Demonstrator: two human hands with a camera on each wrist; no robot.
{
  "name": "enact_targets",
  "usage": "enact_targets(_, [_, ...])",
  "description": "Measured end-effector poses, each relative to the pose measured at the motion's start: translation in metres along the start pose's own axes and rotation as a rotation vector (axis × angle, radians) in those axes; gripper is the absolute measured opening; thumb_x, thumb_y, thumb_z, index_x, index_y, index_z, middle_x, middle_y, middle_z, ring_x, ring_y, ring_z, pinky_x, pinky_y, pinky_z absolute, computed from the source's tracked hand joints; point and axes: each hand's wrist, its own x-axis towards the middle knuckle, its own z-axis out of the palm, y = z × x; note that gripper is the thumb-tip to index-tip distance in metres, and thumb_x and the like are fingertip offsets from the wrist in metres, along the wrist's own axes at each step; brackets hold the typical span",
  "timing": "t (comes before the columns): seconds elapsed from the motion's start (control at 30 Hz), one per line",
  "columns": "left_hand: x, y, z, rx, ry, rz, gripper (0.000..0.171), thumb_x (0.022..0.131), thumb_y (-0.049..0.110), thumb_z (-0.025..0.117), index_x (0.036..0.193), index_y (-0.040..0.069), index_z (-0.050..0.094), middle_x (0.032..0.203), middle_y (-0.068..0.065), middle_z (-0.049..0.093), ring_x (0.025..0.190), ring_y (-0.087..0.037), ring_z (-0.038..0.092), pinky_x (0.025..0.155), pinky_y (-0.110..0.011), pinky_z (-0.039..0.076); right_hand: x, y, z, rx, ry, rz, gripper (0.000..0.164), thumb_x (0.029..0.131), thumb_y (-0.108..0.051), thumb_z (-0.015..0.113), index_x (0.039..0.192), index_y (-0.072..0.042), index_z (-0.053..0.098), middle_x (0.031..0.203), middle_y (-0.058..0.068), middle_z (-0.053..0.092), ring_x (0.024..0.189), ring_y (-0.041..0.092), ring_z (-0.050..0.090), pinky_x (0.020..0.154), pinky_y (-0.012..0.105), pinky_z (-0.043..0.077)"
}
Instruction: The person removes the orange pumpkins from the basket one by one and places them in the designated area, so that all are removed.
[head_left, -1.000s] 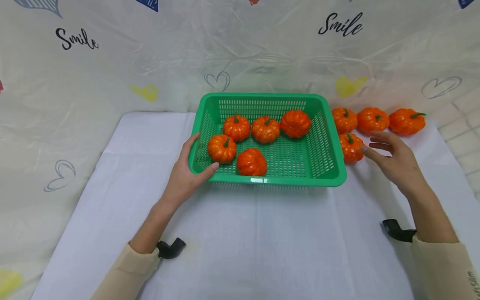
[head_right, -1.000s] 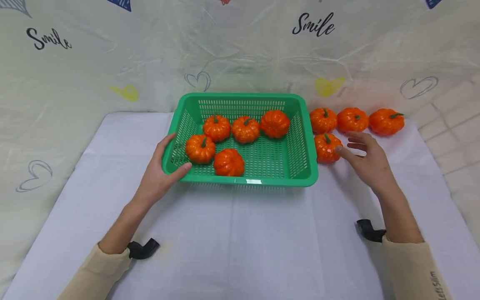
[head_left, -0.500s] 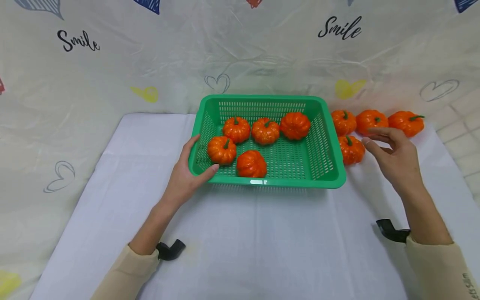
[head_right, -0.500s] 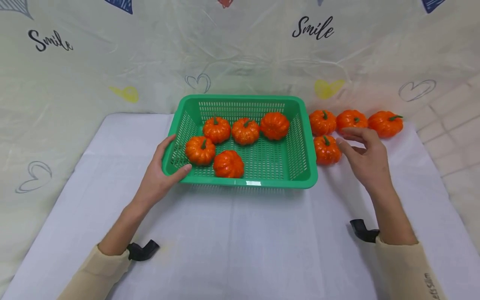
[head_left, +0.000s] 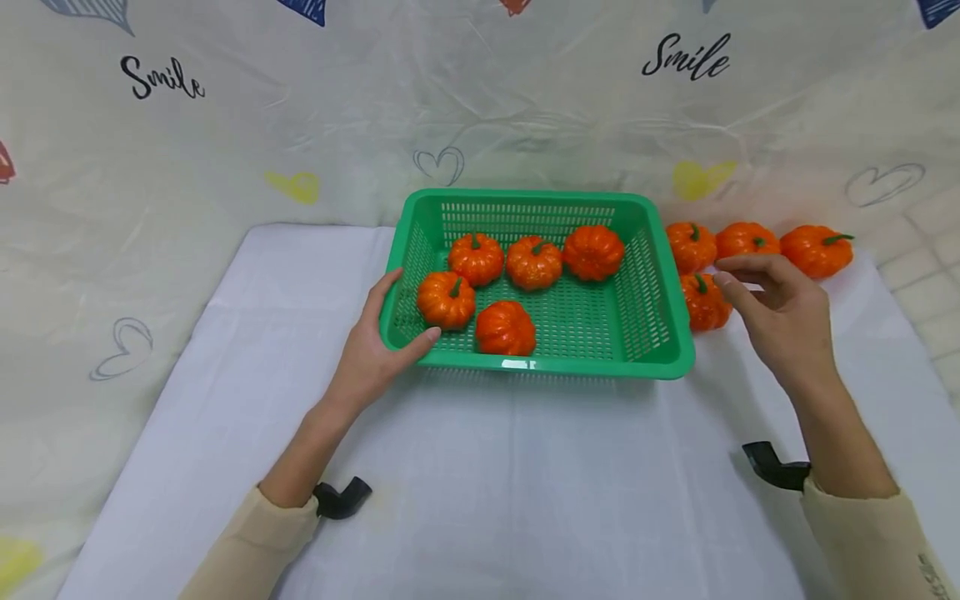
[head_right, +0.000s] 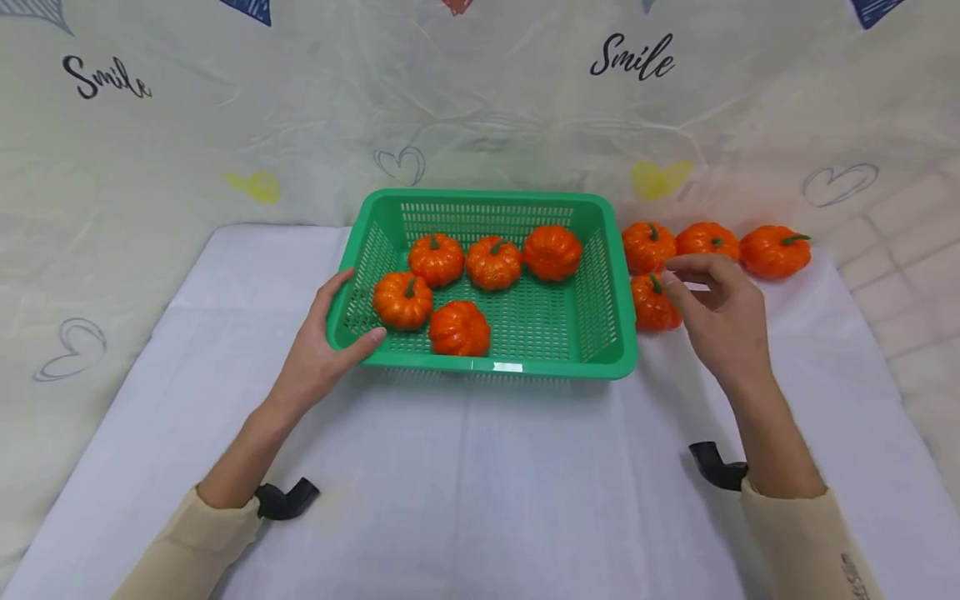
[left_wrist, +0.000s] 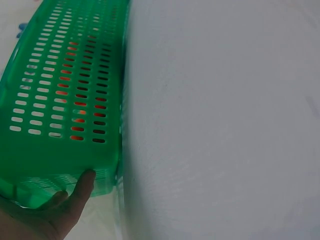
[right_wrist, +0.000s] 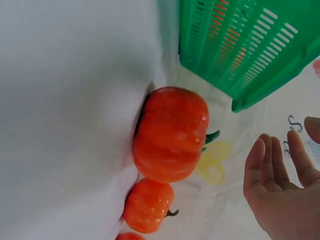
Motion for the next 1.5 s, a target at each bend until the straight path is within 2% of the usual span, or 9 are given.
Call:
enact_targets(0.23, [0.000,0.001,0.000,0.000,0.001,0.001,0.091,0.091,0.050,0.075,0.163,0.042,0.020,0.172,0.006,0.025,0.158,-0.023,0.028,0.126,-0.064,0.027,-0.005,-0.015,0.010,0.062,-0.015,-0.077,0.024,0.098,-0.003,0.068,0.121,0.005,0.069,0.107,-0.020,0.069,0.101,-0.004,0.065,0.084,0.005,0.052])
enact_targets(0.47, [0.000,0.000,0.000,0.006,0.005,-0.002,0.091,0.091,0.050,0.075,0.163,0.044,0.020,0.172,0.007,0.025,0.157,-0.023,0.030,0.125,-0.064,0.030,-0.010,-0.028,0.023,0.058,-0.036,-0.114,0.022,0.098,-0.005,0.069,0.119,0.004,0.070,0.107,-0.017,0.068,0.104,-0.001,0.064,0.091,0.007,0.049])
enact_targets(0.6, [0.000,0.000,0.000,0.005,0.005,-0.002,0.090,0.091,0.050,0.075,0.163,0.044,0.020,0.172,0.007,0.024,0.157,-0.023,0.030,0.125,-0.064,0.029,-0.012,-0.036,0.028,0.043,-0.052,-0.134,0.023,0.097,-0.005,0.070,0.119,0.002,0.070,0.108,-0.020,0.068,0.103,0.000,0.064,0.090,0.006,0.049])
enact_targets(0.9, [0.000,0.000,0.000,0.001,0.005,0.005,0.089,0.092,0.049,0.074,0.163,0.044,0.021,0.172,0.008,0.024,0.158,-0.023,0.028,0.126,-0.063,0.028,-0.015,-0.047,0.035,-0.037,-0.140,-0.094,0.026,0.099,-0.013,0.071,0.125,-0.007,0.070,0.110,-0.024,0.064,0.101,-0.003,0.061,0.084,0.004,0.048])
enact_targets(1.03, [0.000,0.000,0.000,-0.001,0.004,0.009,0.089,0.092,0.049,0.074,0.163,0.043,0.021,0.172,0.008,0.024,0.158,-0.022,0.028,0.126,-0.063,0.028,-0.016,-0.051,0.038,-0.065,-0.183,-0.088,0.028,0.100,-0.016,0.070,0.128,-0.010,0.069,0.115,-0.015,0.063,0.105,-0.005,0.059,0.087,0.003,0.045])
enact_targets(1.2, [0.000,-0.001,0.000,0.001,0.004,0.006,0.089,0.092,0.049,0.075,0.163,0.044,0.021,0.172,0.008,0.024,0.158,-0.022,0.028,0.126,-0.063,0.029,-0.016,-0.057,0.044,-0.050,-0.235,-0.139,0.027,0.099,-0.013,0.071,0.126,-0.009,0.070,0.117,-0.001,0.066,0.107,-0.001,0.059,0.088,0.006,0.044])
enact_targets(1.33, [0.000,-0.002,0.001,0.001,0.004,0.006,0.089,0.091,0.049,0.075,0.163,0.044,0.021,0.172,0.008,0.025,0.158,-0.022,0.029,0.126,-0.063,0.029,-0.015,-0.060,0.048,-0.053,-0.279,-0.157,0.026,0.099,-0.012,0.072,0.124,-0.009,0.070,0.115,0.003,0.066,0.105,-0.001,0.059,0.088,0.005,0.045])
enact_targets(1.5, [0.000,-0.001,0.000,0.003,0.005,0.007,0.090,0.091,0.050,0.075,0.162,0.044,0.021,0.172,0.008,0.025,0.157,-0.022,0.029,0.125,-0.063,0.029,-0.014,-0.064,0.053,-0.052,-0.342,-0.130,0.025,0.099,-0.014,0.071,0.124,-0.011,0.070,0.117,0.006,0.065,0.104,-0.002,0.059,0.089,0.006,0.047])
